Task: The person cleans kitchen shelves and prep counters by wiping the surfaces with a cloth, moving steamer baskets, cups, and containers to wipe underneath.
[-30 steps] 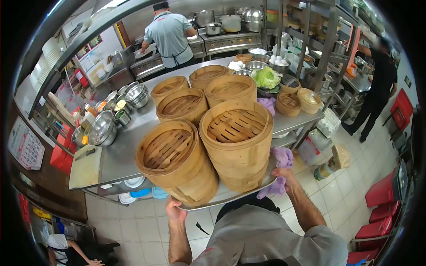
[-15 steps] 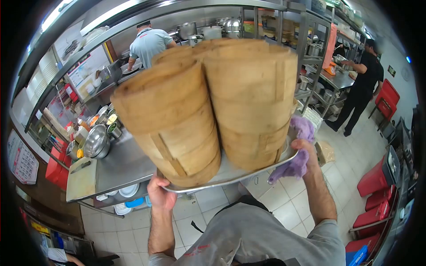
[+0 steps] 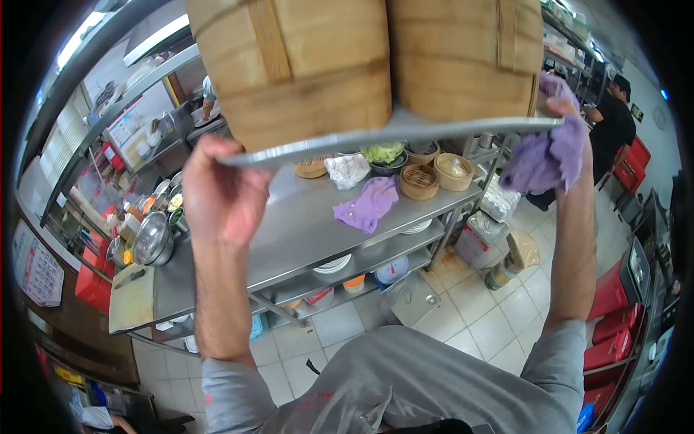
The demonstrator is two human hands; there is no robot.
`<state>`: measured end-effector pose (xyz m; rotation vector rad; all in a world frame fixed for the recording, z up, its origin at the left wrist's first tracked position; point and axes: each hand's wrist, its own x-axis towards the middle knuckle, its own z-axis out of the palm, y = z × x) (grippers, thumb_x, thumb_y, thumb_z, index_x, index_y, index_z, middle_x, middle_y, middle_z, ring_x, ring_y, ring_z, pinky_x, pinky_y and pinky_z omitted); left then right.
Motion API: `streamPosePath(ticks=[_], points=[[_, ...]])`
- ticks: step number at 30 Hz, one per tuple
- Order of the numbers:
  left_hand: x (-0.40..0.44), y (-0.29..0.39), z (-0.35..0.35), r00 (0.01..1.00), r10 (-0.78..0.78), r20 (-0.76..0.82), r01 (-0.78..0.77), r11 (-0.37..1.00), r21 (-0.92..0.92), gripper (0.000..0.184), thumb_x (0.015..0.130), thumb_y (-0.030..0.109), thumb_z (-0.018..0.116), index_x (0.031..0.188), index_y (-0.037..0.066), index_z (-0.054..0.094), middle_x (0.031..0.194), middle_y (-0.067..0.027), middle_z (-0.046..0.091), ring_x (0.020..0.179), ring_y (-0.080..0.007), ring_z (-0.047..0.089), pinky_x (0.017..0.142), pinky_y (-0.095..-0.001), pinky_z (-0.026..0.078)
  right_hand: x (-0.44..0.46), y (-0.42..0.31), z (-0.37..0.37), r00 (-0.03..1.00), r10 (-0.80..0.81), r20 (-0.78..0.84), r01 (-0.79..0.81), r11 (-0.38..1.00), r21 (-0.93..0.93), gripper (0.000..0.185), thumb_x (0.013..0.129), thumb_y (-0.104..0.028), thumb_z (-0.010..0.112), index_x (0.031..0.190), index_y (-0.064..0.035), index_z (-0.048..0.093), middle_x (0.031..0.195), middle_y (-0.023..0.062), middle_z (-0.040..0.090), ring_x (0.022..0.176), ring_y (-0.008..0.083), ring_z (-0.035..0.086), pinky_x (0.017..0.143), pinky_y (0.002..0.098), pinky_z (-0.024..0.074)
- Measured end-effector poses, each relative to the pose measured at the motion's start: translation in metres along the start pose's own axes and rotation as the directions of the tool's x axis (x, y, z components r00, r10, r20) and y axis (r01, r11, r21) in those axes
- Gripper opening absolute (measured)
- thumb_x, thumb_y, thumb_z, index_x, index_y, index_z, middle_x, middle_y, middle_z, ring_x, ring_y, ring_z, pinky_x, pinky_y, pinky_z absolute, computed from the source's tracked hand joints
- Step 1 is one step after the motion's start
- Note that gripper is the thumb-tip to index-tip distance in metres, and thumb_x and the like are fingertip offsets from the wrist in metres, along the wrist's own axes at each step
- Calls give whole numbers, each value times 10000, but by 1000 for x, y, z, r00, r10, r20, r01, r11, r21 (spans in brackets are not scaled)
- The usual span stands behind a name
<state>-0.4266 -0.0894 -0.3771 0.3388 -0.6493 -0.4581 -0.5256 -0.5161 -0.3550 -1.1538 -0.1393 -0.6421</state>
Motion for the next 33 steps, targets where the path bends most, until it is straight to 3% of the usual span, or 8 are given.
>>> streamPosePath(ticks=[4, 5, 8, 20, 22, 24, 27, 33], points=[[55, 0, 38, 991, 69, 115, -90, 977, 191, 356, 780, 53, 436, 1068, -155, 437, 1184, -288, 488, 1082, -411, 515, 950, -570, 416, 41, -34, 6, 994, -26, 109, 17, 996, 89, 274, 839, -146, 541, 1028, 52, 548, 890, 164, 641, 746, 256, 640, 702, 349, 545], [69, 1, 48, 994, 78, 75, -93, 972, 218, 398, 788, 59, 430, 1109, -171, 386, 1222, -307, 440, 1113, -442, 480, 963, -581, 404, 43, -41, 13, 942, -16, 334, -21, 994, 108, 259, 843, -148, 547, 994, 61, 560, 899, 175, 639, 755, 250, 640, 691, 340, 551], [112, 11, 57, 984, -37, 175, 0, 978, 209, 512, 815, 66, 409, 1200, -224, 235, 1287, -366, 309, 1189, -605, 272, 1018, -603, 346, 121, -63, -34, 894, -84, 440, 84, 996, 18, 255, 846, -141, 546, 982, 74, 554, 943, 207, 629, 833, 272, 639, 718, 344, 557], [229, 10, 63, 972, 121, 201, -187, 915, 357, 468, 811, 67, 365, 1175, -211, 271, 1278, -354, 340, 1195, -536, 332, 1025, -637, 309, 224, -59, 2, 831, -287, 477, 253, 958, 136, 164, 857, -146, 534, 949, -11, 539, 924, 249, 603, 945, 390, 612, 602, 366, 582], [235, 0, 64, 978, 133, 159, -184, 910, 371, 427, 794, 60, 380, 1143, -182, 326, 1259, -323, 393, 1181, -497, 380, 1022, -620, 333, 228, -53, 10, 852, -215, 478, 102, 963, 250, 175, 849, -154, 544, 943, -7, 536, 919, 254, 602, 930, 385, 617, 593, 362, 581], [239, -10, 62, 974, 179, 142, -222, 888, 404, 386, 793, 63, 391, 1108, -160, 373, 1228, -301, 438, 1157, -465, 428, 1011, -602, 363, 241, -47, 2, 809, -203, 551, 78, 967, 242, 179, 840, -145, 548, 931, 8, 529, 945, 253, 597, 924, 375, 616, 679, 410, 581], [243, -24, 58, 966, 227, 126, -260, 846, 466, 353, 795, 67, 399, 1078, -144, 413, 1190, -284, 480, 1116, -437, 481, 990, -590, 395, 251, -28, -8, 911, -210, 354, 115, 956, 271, 273, 820, -111, 535, 1037, 52, 498, 965, 220, 593, 878, 319, 618, 852, 490, 524], [244, -39, 51, 968, 225, 108, -249, 843, 476, 330, 801, 78, 405, 1053, -134, 433, 1163, -280, 498, 1081, -437, 505, 969, -583, 421, 250, -21, -22, 917, -156, 367, 48, 957, 288, 345, 810, -120, 548, 1074, 84, 462, 943, 215, 592, 848, 317, 623, 826, 462, 539]])
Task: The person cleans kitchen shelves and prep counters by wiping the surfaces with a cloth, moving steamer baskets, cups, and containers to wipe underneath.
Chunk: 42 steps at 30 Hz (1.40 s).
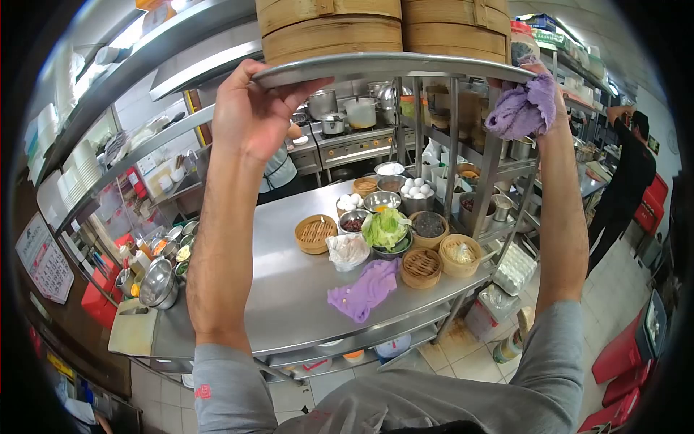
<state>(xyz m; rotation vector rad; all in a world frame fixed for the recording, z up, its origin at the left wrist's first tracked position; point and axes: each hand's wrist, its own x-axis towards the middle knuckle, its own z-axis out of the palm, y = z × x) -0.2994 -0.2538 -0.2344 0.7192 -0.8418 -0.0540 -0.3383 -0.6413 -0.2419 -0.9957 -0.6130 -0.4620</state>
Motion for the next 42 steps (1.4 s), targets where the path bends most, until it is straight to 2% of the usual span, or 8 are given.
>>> streamPosePath(ticks=[7, 9, 19, 26, 28, 31, 37, 42], points=[[25, -14, -7, 1000, 10, -6, -10, 999, -42, 343, 801, 76, 408, 1055, -155, 400, 1159, -290, 490, 1080, -443, 500, 974, -618, 393, 21, -2, -4, 995, 23, 100, -14, 996, -88, 328, 811, -151, 566, 1037, 71, 485, 920, 205, 601, 769, 312, 633, 670, 390, 571], [34, -21, -11, 1000, 20, -17, -21, 998, -52, 342, 803, 78, 410, 1056, -152, 399, 1164, -292, 482, 1090, -446, 488, 973, -623, 392, 31, 7, -6, 999, 12, -49, -13, 1000, -21, 339, 812, -190, 567, 1037, 57, 510, 899, 199, 616, 728, 311, 638, 639, 385, 567], [118, -63, -46, 993, -77, -84, 60, 981, -184, 522, 791, 82, 432, 1171, -222, 245, 1242, -361, 345, 1177, -513, 367, 1002, -629, 346, 122, 43, -64, 995, 76, -63, -76, 997, 14, 387, 767, -256, 572, 1035, 21, 549, 911, 195, 632, 780, 344, 638, 685, 464, 547], [183, -114, -64, 985, -44, -166, 14, 984, -177, 415, 776, 81, 478, 1097, -163, 379, 1167, -305, 417, 1113, -464, 435, 962, -644, 376, 183, 81, -110, 981, 112, -156, -80, 977, 199, 324, 802, -284, 602, 986, -21, 556, 860, 155, 631, 725, 334, 622, 677, 466, 533], [199, -128, -72, 977, -51, -205, 13, 983, -182, 389, 765, 72, 499, 1083, -132, 405, 1119, -272, 435, 1068, -442, 462, 928, -637, 413, 185, 90, -104, 967, -112, -229, 146, 980, 133, 231, 780, -200, 656, 920, -35, 575, 783, 114, 622, 668, 284, 618, 622, 405, 536], [215, -148, -85, 975, 7, -220, -40, 988, -147, 367, 764, 72, 515, 1075, -101, 427, 1083, -244, 444, 1021, -411, 482, 908, -628, 436, 202, 109, -103, 873, -148, -464, 93, 986, -139, 264, 714, -76, 713, 932, -5, 582, 786, 86, 618, 626, 206, 609, 578, 348, 524], [248, -179, -116, 991, 88, -105, -100, 989, -110, 381, 780, 139, 585, 1108, -14, 465, 1046, -193, 505, 960, -347, 533, 825, -549, 509, 241, 134, -143, 854, -181, -488, 58, 965, -256, 209, 708, -99, 742, 874, -75, 617, 755, 26, 607, 630, 166, 590, 571, 291, 496], [248, -186, -105, 921, 221, -321, -201, 975, 93, 357, 785, 195, 584, 1084, 20, 497, 1020, -128, 530, 896, -249, 569, 641, -419, 573, 255, 140, -166, 917, -61, -393, 17, 993, -114, 165, 720, -85, 730, 858, -55, 646, 747, 21, 621, 626, 139, 599, 551, 262, 496]])
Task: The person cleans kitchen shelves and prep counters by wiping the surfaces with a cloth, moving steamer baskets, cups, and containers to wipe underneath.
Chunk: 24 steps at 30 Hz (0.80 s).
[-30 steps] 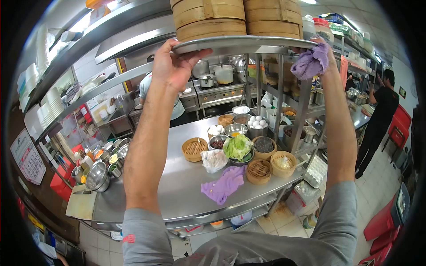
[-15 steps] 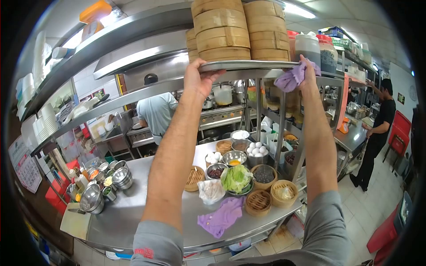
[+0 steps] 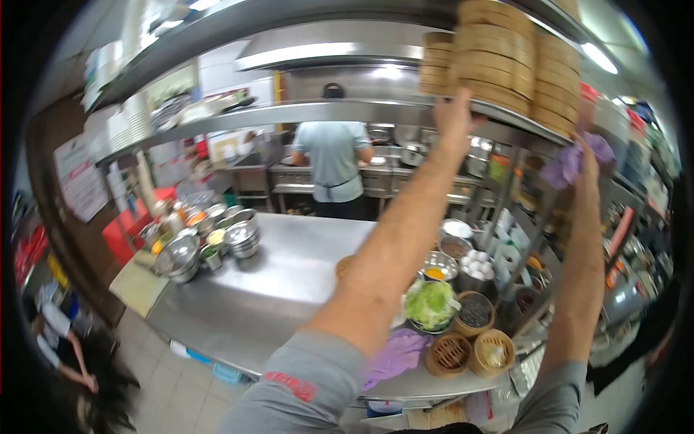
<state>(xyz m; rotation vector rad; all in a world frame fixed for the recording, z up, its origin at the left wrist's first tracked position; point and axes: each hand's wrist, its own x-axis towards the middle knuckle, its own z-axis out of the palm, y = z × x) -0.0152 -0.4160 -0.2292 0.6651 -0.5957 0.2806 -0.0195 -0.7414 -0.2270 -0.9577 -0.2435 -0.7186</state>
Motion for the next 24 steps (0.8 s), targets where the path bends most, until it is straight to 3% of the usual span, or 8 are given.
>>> streamPosePath(ticks=[3, 10, 12, 15, 19, 21, 23, 24], points=[[12, -4, -9, 999, -27, 30, 25, 998, 63, 425, 760, 195, 598, 1110, -10, 469, 936, -118, 582, 721, -215, 614, 484, -341, 557, 18, 12, -19, 993, -33, 111, 27, 998, 54, 152, 749, -127, 730, 857, -102, 626, 714, 3, 606, 583, 139, 591, 513, 277, 487], [-25, 34, -18, 995, -87, -46, 96, 950, 295, 692, 853, 380, 577, 1349, -7, 287, 1107, -178, 491, 690, -202, 604, 448, -310, 522, -132, 98, 53, 969, -161, -186, 165, 986, 8, 143, 814, -212, 692, 773, -124, 588, 659, 3, 577, 511, 111, 530, 449, 252, 442], [-44, 43, -41, 1000, -4, 13, -2, 923, 385, 716, 862, 382, 571, 1375, 0, 250, 1136, -186, 466, 716, -202, 599, 491, -305, 520, -180, 152, 95, 885, -465, 11, 440, 830, -343, 258, 815, -208, 689, 972, -19, 609, 805, 35, 614, 710, 118, 585, 633, 232, 469], [-85, 47, -109, 946, 214, 244, -320, 739, 593, 723, 887, 349, 573, 1420, 45, 189, 1190, -160, 426, 756, -161, 607, 647, -261, 505, -232, 156, 177, 867, -179, 465, 328, 908, -261, 380, 761, -139, 733, 1057, 3, 541, 1042, 96, 570, 907, 162, 557, 787, 290, 453], [-216, 126, -220, 940, 115, 320, -338, 418, 843, 627, 847, 146, 628, 1383, 53, 317, 1212, -146, 445, 932, -160, 578, 814, -295, 477, -215, 138, 267, 600, -653, 463, 789, 580, -203, 357, 737, -165, 749, 1009, -22, 569, 1020, 78, 522, 952, 185, 531, 802, 304, 449], [-286, 165, -297, 993, 66, 98, -114, 319, 941, 570, 843, 132, 631, 1350, 47, 384, 1187, -123, 466, 944, -169, 573, 816, -291, 478, -199, 132, 296, 497, -743, 447, 857, 500, -123, 368, 733, -194, 752, 1013, -34, 574, 1008, 80, 515, 955, 203, 531, 806, 310, 449], [-367, 223, -384, 963, -11, -268, 266, 163, 950, 502, 856, 161, 618, 1301, 30, 426, 1195, -140, 489, 992, -225, 567, 862, -316, 469, -175, 137, 309, 301, -872, 387, 877, 93, -472, 408, 719, -240, 751, 1047, -71, 579, 1067, 82, 528, 990, 252, 528, 866, 331, 417], [-464, 277, -470, 864, 205, -460, 389, 307, 868, 477, 861, 155, 602, 1274, -20, 442, 1153, -151, 531, 951, -221, 576, 844, -312, 470, -170, 166, 319, 384, -815, 433, 777, 33, -628, 420, 716, -249, 746, 1063, -83, 578, 1105, 85, 529, 1010, 273, 523, 898, 340, 395]])
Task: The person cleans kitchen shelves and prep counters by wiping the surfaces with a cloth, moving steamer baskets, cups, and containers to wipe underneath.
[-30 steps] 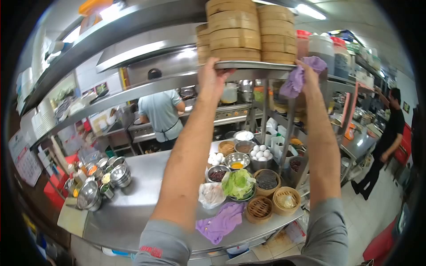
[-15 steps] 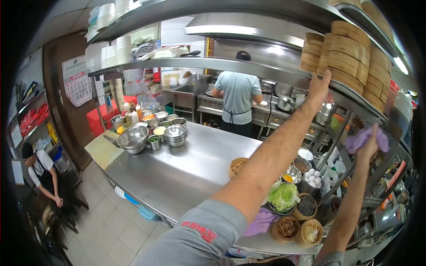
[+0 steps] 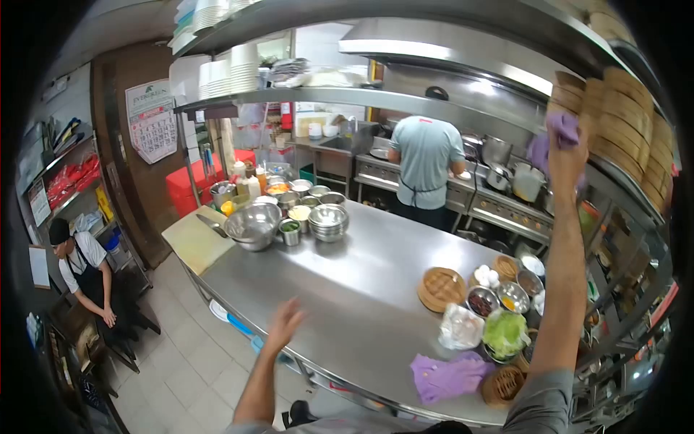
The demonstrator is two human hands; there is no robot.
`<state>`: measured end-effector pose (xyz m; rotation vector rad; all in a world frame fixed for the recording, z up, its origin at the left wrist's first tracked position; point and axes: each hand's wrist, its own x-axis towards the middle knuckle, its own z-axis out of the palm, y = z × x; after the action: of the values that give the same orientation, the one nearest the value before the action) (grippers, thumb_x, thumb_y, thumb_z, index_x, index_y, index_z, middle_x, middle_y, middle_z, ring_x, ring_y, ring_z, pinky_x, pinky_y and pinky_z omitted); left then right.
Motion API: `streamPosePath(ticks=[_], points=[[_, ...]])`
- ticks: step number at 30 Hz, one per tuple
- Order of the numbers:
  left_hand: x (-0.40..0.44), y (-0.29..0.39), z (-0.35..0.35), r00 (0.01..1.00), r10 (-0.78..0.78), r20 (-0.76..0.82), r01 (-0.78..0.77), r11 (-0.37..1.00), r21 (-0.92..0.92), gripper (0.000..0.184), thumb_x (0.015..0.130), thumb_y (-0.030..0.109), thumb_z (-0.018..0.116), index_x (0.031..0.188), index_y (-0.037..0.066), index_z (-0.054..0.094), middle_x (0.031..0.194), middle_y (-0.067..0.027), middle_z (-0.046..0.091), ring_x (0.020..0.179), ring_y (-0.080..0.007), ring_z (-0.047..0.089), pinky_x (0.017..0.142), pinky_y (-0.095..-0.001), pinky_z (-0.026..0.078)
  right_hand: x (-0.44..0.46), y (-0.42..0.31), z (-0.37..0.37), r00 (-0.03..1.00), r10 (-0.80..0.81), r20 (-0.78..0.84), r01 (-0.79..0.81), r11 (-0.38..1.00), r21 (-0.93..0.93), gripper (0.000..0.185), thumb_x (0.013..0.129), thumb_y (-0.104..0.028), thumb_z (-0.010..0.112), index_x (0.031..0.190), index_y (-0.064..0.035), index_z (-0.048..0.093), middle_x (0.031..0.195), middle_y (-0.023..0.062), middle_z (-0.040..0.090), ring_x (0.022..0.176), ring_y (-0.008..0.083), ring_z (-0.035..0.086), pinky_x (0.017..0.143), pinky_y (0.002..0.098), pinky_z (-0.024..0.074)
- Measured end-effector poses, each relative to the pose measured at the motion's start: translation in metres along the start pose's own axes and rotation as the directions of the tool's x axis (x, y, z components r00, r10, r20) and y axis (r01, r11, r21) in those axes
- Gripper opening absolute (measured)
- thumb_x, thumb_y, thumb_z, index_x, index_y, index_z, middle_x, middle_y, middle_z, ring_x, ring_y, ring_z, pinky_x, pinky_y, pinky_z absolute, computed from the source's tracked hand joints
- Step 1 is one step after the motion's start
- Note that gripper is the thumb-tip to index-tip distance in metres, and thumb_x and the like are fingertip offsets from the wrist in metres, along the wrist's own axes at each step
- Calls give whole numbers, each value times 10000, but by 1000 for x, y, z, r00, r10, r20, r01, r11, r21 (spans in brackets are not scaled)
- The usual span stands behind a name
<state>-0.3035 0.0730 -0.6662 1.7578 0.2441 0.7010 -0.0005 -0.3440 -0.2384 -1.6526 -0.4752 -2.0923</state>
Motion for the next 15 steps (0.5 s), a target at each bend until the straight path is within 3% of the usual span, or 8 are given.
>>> streamPosePath(ticks=[1, 2, 4, 6, 8, 10, 11, 15], points=[[-29, -22, -57, 978, -124, -168, 145, 982, 122, 434, 857, 140, 593, 1229, -49, 473, 1087, -145, 568, 898, -203, 579, 810, -300, 471, -24, 12, 9, 993, 58, 105, -35, 978, -206, 433, 713, -258, 741, 1079, -95, 578, 1143, 88, 530, 1030, 294, 518, 930, 350, 374], [-59, -75, -116, 937, -150, -316, 197, 973, 123, 402, 852, 142, 586, 1196, -44, 496, 1020, -137, 586, 893, -198, 586, 769, -294, 479, -37, 5, 13, 994, 60, 94, -40, 979, -200, 433, 713, -258, 741, 1079, -95, 578, 1143, 88, 530, 1030, 294, 518, 930, 350, 374], [-112, -98, -197, 727, -333, -600, 396, 918, -30, 378, 843, 138, 588, 1168, -42, 512, 1020, -128, 582, 830, -197, 594, 684, -291, 492, -51, -13, 29, 995, -104, 0, 96, 916, -391, 454, 703, -279, 724, 1101, -123, 573, 1197, 64, 531, 1112, 255, 500, 985, 368, 329], [-125, -130, -261, 625, -252, -739, 512, 847, 144, 372, 848, 126, 583, 1178, -30, 511, 1018, -112, 585, 809, -172, 592, 664, -274, 488, -71, 24, 88, 965, -257, -58, 236, 943, -236, 424, 703, -287, 709, 1077, -133, 584, 1165, 64, 553, 1102, 245, 515, 966, 375, 356], [-88, -109, -279, 624, -277, -730, 471, 880, 69, 369, 852, 126, 582, 1181, -26, 511, 1016, -110, 586, 800, -160, 591, 656, -266, 487, -71, -87, 151, 884, 190, -426, -25, 932, 363, 293, 700, -251, 686, 962, -127, 641, 988, 77, 636, 936, 245, 607, 817, 389, 475], [-37, -105, -290, 669, -247, -700, 302, 952, -48, 369, 855, 135, 589, 1181, -20, 511, 1016, -103, 586, 802, -138, 584, 655, -256, 483, -69, -211, 167, 901, -269, -341, 286, 958, 2, 291, 682, -217, 668, 942, -94, 621, 983, 100, 630, 989, 257, 600, 816, 406, 475], [-7, -98, -290, 724, -210, -657, 246, 969, -39, 363, 857, 132, 587, 1179, -19, 512, 1018, -101, 585, 814, -140, 584, 670, -259, 485, -93, -249, 232, 948, -68, -310, 98, 992, 83, 297, 696, -197, 642, 969, -83, 609, 1034, 98, 612, 1048, 265, 570, 857, 432, 442], [87, -62, -260, 885, 0, -465, 1, 1000, 2, 346, 850, 80, 590, 1174, -10, 514, 1021, -86, 572, 852, -156, 586, 731, -273, 490, -125, -458, 299, 972, -231, 47, 211, 941, 264, 460, 748, -159, 567, 1207, -154, 534, 1242, 86, 484, 1211, 251, 399, 946, 495, 284]])
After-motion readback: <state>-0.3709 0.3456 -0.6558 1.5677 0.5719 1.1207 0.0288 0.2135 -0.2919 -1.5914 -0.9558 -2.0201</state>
